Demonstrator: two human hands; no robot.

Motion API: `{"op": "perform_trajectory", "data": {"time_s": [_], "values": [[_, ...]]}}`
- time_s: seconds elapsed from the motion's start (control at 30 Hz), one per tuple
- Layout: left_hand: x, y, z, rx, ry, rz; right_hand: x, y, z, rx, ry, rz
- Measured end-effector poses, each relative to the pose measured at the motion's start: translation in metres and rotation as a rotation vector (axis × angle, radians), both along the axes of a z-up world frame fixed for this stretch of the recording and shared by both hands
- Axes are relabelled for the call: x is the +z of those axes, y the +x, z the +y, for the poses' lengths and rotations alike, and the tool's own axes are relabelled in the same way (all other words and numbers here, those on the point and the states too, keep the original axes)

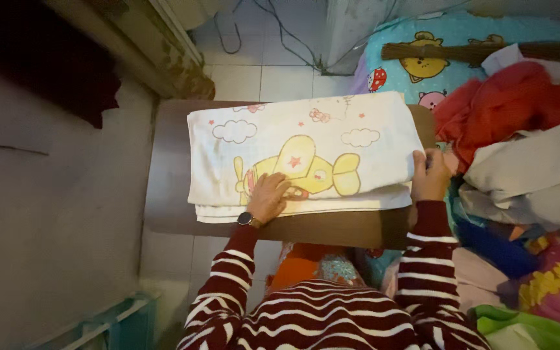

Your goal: The person folds a white towel with a cartoon airplane design on a small table, smoothing and aligning the edges before folding it into a compact rectangle. They then pick up another white towel with a Hello Kitty design and begin folding it similarly.

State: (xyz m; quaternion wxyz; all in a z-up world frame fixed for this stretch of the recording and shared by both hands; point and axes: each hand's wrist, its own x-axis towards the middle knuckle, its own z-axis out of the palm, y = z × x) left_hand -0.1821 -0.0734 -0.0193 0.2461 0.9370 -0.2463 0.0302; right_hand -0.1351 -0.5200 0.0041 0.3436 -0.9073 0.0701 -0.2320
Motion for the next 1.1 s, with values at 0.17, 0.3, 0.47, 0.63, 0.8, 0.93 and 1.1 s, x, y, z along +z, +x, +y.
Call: {"op": "perform_trajectory", "data": {"time_s": [0.17,0.3,0.47,0.63,0.8,0.93,1.1], "values": [[-0.026,0.008,0.028,0.119,0.158,-0.167,0.017,0.015,-0.009,0.066,0.109,-0.049],[-0.010,0.023,0.065,0.344,0.113,-0.235,0.031,0.017,-0.004,0.079,0.244,-0.046],[0.049,-0.001,0.093,0.365,0.062,-0.414,0.053,-0.001,-0.013,0.084,0.269,0.065],[0.072,-0.022,0.094,0.292,0.047,-0.158,0.049,-0.035,-0.028,0.044,0.027,0.445],[0.062,-0.032,0.087,0.229,0.081,0.381,0.024,-0.033,-0.008,0.076,-0.461,0.433],[0.036,0.007,0.044,0.191,-0.078,-0.052,-0.003,-0.013,0.062,0.196,-0.375,0.266],[0.012,0.069,-0.049,0.123,0.105,0.058,-0.056,0.032,0.172,0.484,-0.665,0.114]]}}
